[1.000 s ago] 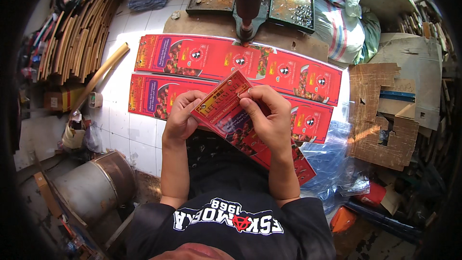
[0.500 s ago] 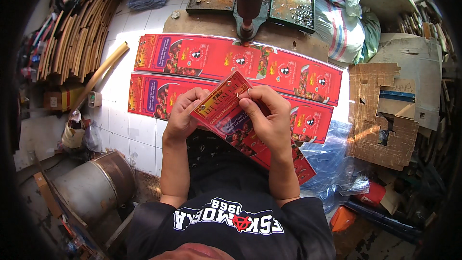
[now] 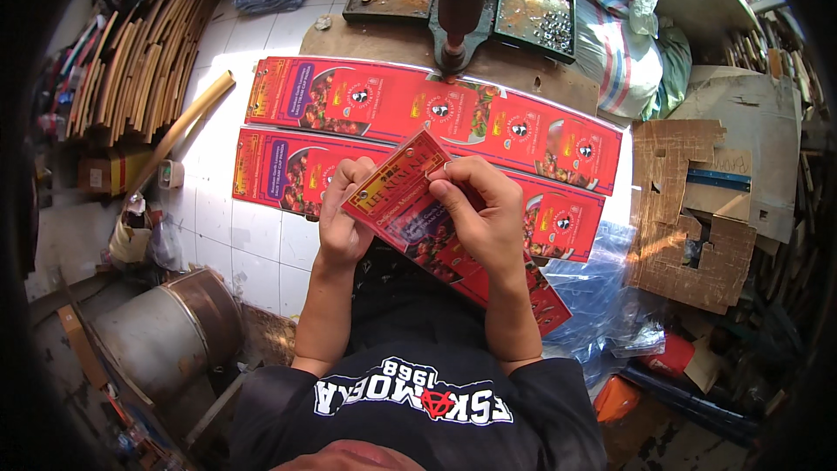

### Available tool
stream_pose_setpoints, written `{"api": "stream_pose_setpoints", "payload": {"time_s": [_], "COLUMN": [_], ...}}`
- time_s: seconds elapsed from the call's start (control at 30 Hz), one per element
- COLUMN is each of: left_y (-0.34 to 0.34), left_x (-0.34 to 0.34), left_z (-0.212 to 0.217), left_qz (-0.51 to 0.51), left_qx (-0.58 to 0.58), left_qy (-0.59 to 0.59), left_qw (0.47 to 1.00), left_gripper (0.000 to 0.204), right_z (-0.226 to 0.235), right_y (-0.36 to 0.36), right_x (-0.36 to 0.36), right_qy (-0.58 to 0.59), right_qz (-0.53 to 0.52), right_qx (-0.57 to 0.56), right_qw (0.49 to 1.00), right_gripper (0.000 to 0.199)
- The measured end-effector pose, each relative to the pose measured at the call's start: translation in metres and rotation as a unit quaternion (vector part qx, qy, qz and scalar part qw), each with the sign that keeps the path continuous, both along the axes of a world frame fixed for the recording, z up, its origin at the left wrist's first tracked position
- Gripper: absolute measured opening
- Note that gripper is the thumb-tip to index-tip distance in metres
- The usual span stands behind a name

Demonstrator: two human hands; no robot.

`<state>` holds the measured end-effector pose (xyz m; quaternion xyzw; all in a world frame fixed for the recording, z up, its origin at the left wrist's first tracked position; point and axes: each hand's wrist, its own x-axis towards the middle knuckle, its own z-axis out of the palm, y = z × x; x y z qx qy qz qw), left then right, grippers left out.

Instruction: The person attaches metal components and a plastic handle to a flat box template using a rivet or fastener.

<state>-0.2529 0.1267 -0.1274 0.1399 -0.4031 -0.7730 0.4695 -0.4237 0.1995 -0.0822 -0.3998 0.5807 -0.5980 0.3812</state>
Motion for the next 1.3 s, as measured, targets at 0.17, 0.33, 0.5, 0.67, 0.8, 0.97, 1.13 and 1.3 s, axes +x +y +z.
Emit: {"api": "stream_pose_setpoints", "payload": {"time_s": [0.17, 0.33, 0.5, 0.67, 0.8, 0.97, 1.13, 1.3], "left_y": [-0.018, -0.048, -0.058, -0.027, 0.013, 0.025, 0.027, 0.020], "left_x": [0.023, 0.102, 0.177, 0.144, 0.063, 0.013, 0.002, 0.030], "left_z": [0.016, 0.022, 0.008, 0.007, 0.028, 0.034, 0.041, 0.046], "left_qz": [0.172, 0.422, 0.622, 0.627, 0.351, 0.188, 0.214, 0.202], "left_qx": [0.097, -0.017, -0.018, -0.123, -0.132, -0.148, -0.198, -0.178], "left_qy": [0.031, -0.097, -0.295, -0.355, -0.271, -0.317, -0.402, -0.412], "left_qw": [0.980, 0.901, 0.726, 0.682, 0.887, 0.918, 0.868, 0.870], "left_gripper": [0.013, 0.015, 0.015, 0.038, 0.042, 0.048, 0.039, 0.027], "right_z": [0.001, 0.000, 0.000, 0.002, 0.000, 0.003, 0.003, -0.001], "right_y": [0.001, 0.003, 0.002, -0.002, 0.001, 0.003, 0.004, 0.005], "right_x": [-0.005, -0.011, -0.012, -0.008, -0.009, -0.007, -0.004, -0.011], "right_qy": [0.000, -0.003, 0.009, 0.021, 0.014, 0.005, 0.002, 0.015], "right_qz": [-0.017, -0.032, -0.034, -0.033, -0.042, -0.038, -0.028, -0.033], "right_qx": [-0.019, -0.019, -0.013, -0.006, -0.003, 0.001, -0.006, -0.017], "right_qw": [1.000, 0.999, 0.999, 0.999, 0.999, 0.999, 1.000, 0.999], "right_gripper": [0.006, 0.007, 0.008, 0.008, 0.008, 0.009, 0.009, 0.008]}}
